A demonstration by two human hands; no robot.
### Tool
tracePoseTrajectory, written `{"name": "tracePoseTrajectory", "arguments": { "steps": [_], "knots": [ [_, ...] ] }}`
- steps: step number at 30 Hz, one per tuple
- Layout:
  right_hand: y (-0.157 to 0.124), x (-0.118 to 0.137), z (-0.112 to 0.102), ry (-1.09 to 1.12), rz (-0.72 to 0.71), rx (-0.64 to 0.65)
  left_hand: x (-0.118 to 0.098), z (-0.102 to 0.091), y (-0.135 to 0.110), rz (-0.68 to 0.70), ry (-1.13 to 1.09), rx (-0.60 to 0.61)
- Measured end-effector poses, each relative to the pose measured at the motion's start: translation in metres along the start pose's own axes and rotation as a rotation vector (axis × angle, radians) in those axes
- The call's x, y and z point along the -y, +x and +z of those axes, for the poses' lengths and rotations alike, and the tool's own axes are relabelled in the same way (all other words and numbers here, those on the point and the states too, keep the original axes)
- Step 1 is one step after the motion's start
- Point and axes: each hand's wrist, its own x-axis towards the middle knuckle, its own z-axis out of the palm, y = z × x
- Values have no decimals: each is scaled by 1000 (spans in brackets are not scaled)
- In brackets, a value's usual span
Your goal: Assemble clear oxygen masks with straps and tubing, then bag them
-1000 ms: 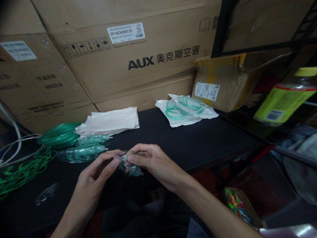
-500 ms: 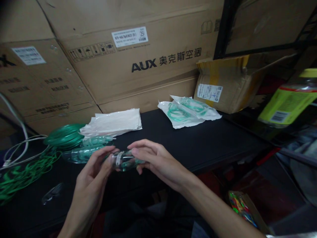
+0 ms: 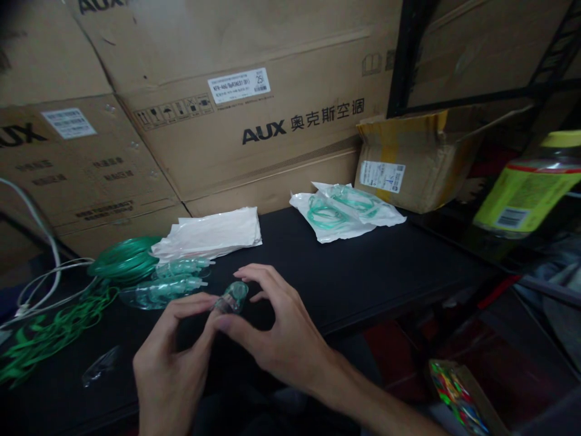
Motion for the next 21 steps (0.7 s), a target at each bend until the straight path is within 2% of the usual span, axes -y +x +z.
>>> {"name": "tracePoseTrajectory", "arguments": {
  "steps": [3, 6, 14, 21],
  "knots": [
    [-5, -5, 4, -172, -206, -4, -2, 0, 1, 108, 77, -20],
    [-7, -8, 7, -221, -291, -31, -4, 0, 2, 162, 116, -36],
    [-12, -11, 13, -280, -333, -116, -4, -1, 3, 308, 185, -42],
    [-12, -11, 14, -268, -330, -134, -5, -1, 1, 315, 159, -28]
  ]
}}
